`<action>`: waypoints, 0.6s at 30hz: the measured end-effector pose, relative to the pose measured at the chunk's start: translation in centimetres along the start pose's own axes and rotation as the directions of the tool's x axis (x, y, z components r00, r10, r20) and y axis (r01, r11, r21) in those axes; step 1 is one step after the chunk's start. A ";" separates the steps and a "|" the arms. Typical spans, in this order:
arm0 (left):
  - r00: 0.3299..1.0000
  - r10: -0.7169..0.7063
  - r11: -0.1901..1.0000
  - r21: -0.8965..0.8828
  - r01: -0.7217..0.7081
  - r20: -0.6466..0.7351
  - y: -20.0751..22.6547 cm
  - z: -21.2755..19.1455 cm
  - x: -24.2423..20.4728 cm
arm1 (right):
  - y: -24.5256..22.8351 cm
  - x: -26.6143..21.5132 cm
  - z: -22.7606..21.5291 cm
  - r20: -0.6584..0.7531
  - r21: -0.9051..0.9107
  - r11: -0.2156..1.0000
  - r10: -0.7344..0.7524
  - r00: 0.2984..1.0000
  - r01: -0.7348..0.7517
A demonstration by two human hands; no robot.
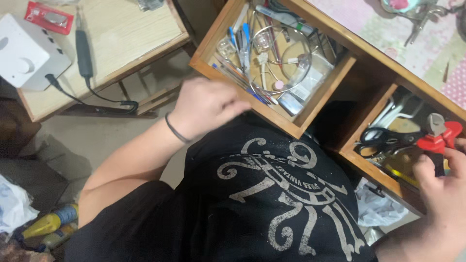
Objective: The person is assembling a dental prosthesis by placing small artificial teeth into a pink and blue mold. They use a metal tool to adjust the teeth and a pair of pliers to cut a small metal wire, which is then inserted into the mold.
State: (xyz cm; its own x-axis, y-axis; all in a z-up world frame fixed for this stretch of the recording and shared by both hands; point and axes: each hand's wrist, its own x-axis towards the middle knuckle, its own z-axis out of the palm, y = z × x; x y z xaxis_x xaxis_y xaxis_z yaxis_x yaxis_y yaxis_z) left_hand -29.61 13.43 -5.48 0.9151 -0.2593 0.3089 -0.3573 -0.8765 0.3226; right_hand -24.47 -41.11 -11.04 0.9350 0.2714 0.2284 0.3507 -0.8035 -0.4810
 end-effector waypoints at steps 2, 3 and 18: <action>0.984 0.121 0.988 0.114 -0.106 -0.130 -0.9 -1.0 2.1 | -3.7 0.4 0.0 -0.015 0.156 0.988 -0.016 1.000 0.018; 0.985 0.119 0.988 0.115 -0.104 -0.127 -1.8 -0.6 3.3 | -3.8 0.6 0.3 -0.013 0.158 0.987 -0.015 1.000 0.017; 0.760 0.016 0.995 0.067 -0.078 0.650 0.7 0.7 12.1 | -3.7 0.8 0.5 -0.154 -0.066 0.963 -0.267 0.951 0.260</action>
State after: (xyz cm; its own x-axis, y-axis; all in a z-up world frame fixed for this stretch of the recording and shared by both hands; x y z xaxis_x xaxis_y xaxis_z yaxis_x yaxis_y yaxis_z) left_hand -18.66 9.44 -2.13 0.8114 -0.4747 -0.3411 -0.4144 -0.8787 0.2370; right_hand -25.01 -37.64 -9.52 0.7875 0.3914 0.4761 0.5775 -0.7385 -0.3482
